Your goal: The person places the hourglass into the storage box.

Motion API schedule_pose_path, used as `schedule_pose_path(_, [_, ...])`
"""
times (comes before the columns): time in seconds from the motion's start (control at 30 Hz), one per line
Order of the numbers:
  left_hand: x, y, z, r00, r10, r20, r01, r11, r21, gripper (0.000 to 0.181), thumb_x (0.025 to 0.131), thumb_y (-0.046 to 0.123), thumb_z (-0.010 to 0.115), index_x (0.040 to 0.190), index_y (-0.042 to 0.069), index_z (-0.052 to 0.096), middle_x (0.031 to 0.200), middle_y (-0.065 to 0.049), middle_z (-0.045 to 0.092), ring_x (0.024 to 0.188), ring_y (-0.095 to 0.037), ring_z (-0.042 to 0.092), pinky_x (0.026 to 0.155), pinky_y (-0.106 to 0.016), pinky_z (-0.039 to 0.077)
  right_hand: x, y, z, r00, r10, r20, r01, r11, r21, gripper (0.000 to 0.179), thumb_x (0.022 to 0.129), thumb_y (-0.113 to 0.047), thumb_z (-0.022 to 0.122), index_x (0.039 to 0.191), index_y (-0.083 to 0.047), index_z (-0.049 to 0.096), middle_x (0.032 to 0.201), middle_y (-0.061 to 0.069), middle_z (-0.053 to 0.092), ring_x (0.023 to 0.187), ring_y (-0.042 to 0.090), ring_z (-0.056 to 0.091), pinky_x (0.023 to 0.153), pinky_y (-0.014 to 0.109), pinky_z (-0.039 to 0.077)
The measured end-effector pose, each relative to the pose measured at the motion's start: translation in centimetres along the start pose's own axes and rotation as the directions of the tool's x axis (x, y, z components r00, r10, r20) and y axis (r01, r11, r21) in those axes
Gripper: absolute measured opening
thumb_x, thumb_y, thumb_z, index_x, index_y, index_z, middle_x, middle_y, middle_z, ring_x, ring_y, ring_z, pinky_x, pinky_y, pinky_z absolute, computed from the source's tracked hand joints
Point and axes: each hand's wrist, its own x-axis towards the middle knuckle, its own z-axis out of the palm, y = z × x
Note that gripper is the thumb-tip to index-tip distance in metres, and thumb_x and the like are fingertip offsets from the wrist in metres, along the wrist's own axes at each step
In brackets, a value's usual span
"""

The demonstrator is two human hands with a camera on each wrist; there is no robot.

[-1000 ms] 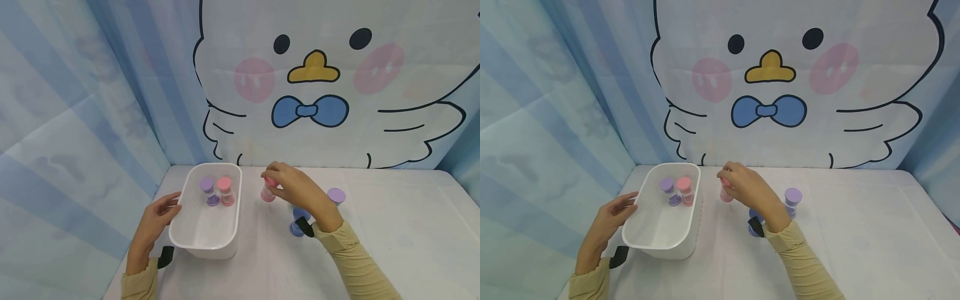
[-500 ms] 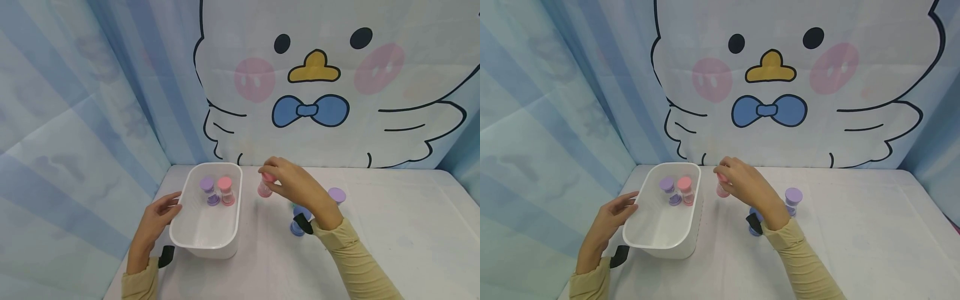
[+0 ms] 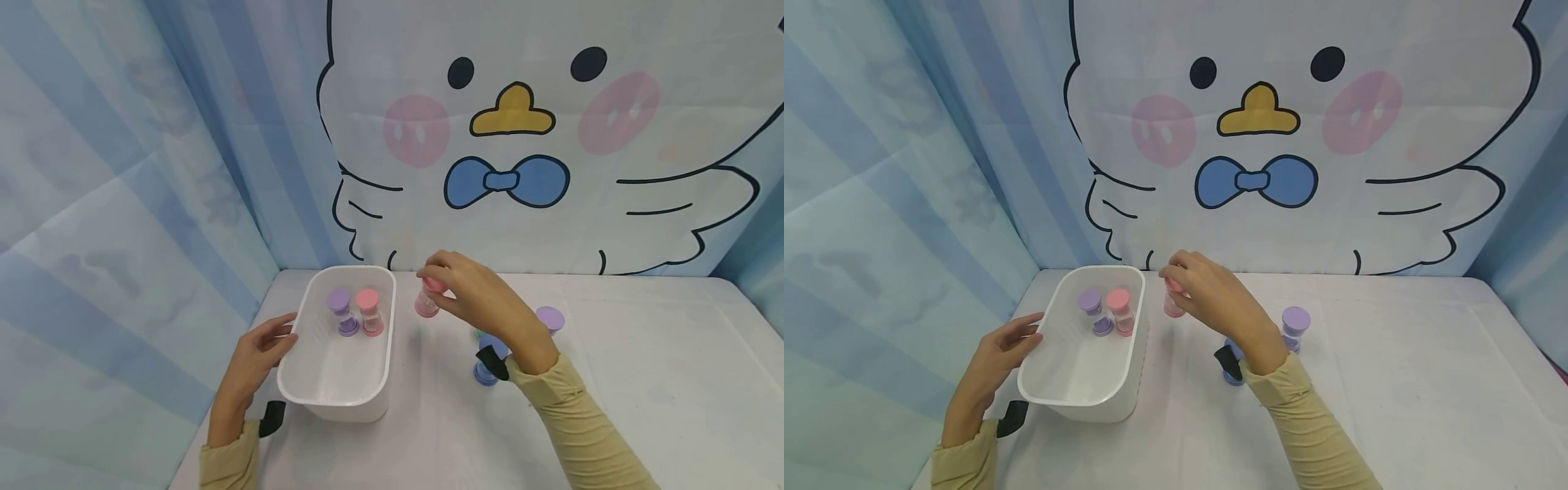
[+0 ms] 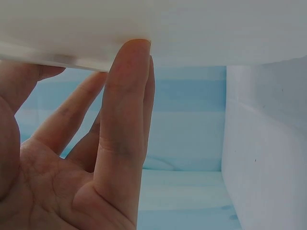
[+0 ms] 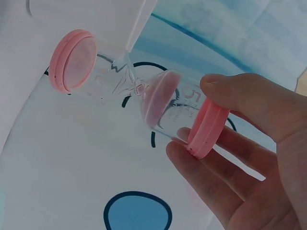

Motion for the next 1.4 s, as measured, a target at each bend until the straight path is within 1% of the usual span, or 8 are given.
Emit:
schedule_pose_path(0.1, [0.0, 0.0, 0.0, 1.0, -0.004, 0.0, 0.004, 1.0, -0.002, 0.052, 0.096, 0.029, 0.067, 0.142, 0.01, 0.054, 0.131, -0.02, 0.06, 0.095, -0.002, 0.065, 0.078, -0.024, 0.055, 0.1, -0.1, -0.1, 1.0, -0.012, -0.011, 0.012, 1.0, -0.005, 0.034, 0.084, -0.011, 0.08, 0.117, -0.009, 0.072, 0.111, 0.004, 0.065, 0.101, 0.018, 0.062, 0.088, 0.033, 0.056])
schedule_pose_path(0.3, [0.0, 0.0, 0.0, 1.0, -0.006, -0.003, 0.006, 1.0, 0.005, 0.052, 0.096, 0.03, 0.067, 0.142, 0.011, 0.054, 0.132, -0.019, 0.06, 0.095, -0.002, 0.065, 0.078, -0.024, 0.055, 0.3, -0.3, -0.3, 0.997, -0.061, -0.044, 0.061, 0.998, -0.01, 0.034, 0.084, -0.01, 0.08, 0.117, -0.01, 0.071, 0.11, 0.004, 0.064, 0.1, 0.017, 0.062, 0.086, 0.032, 0.056])
schedule_pose_path(0.47, [0.0, 0.0, 0.0, 1.0, 0.002, -0.004, -0.002, 1.0, 0.008, 0.052, 0.096, 0.03, 0.067, 0.142, 0.011, 0.054, 0.132, -0.019, 0.06, 0.096, -0.002, 0.065, 0.078, -0.024, 0.055, 0.6, -0.4, -0.5, 0.995, -0.076, -0.062, 0.076, 0.997, -0.013, 0.034, 0.083, -0.01, 0.081, 0.115, -0.01, 0.071, 0.109, 0.004, 0.064, 0.099, 0.017, 0.061, 0.085, 0.031, 0.056])
schedule_pose_path(0.67, [0.0, 0.0, 0.0, 1.0, 0.005, -0.002, -0.005, 1.0, 0.007, 0.052, 0.096, 0.03, 0.067, 0.142, 0.011, 0.054, 0.132, -0.019, 0.06, 0.095, -0.001, 0.065, 0.078, -0.024, 0.055, 1.0, -0.9, -0.9, 0.994, -0.094, -0.063, 0.093, 0.996, -0.018, 0.031, 0.084, -0.01, 0.08, 0.114, -0.01, 0.071, 0.11, 0.004, 0.064, 0.099, 0.017, 0.061, 0.085, 0.03, 0.056])
schedule_pose_path(1.07, [0.0, 0.0, 0.0, 1.0, -0.002, -0.003, 0.002, 1.0, 0.018, 0.052, 0.096, 0.03, 0.067, 0.142, 0.011, 0.054, 0.132, -0.019, 0.06, 0.095, -0.002, 0.065, 0.078, -0.024, 0.055, 1.5, -1.7, -1.3, 0.99, -0.126, -0.063, 0.125, 0.992, -0.028, 0.032, 0.085, -0.011, 0.079, 0.117, -0.01, 0.071, 0.113, 0.005, 0.065, 0.104, 0.018, 0.061, 0.087, 0.031, 0.056])
schedule_pose_path(1.4, [0.0, 0.1, 0.1, 1.0, -0.021, -0.011, 0.021, 1.0, 0.014, 0.052, 0.096, 0.031, 0.067, 0.142, 0.012, 0.054, 0.132, -0.019, 0.06, 0.099, -0.006, 0.066, 0.079, -0.024, 0.055, 1.9, -2.2, -1.2, 0.987, -0.145, -0.07, 0.144, 0.989, -0.028, 0.032, 0.086, -0.011, 0.078, 0.117, -0.011, 0.071, 0.114, 0.005, 0.065, 0.106, 0.018, 0.061, 0.087, 0.03, 0.056])
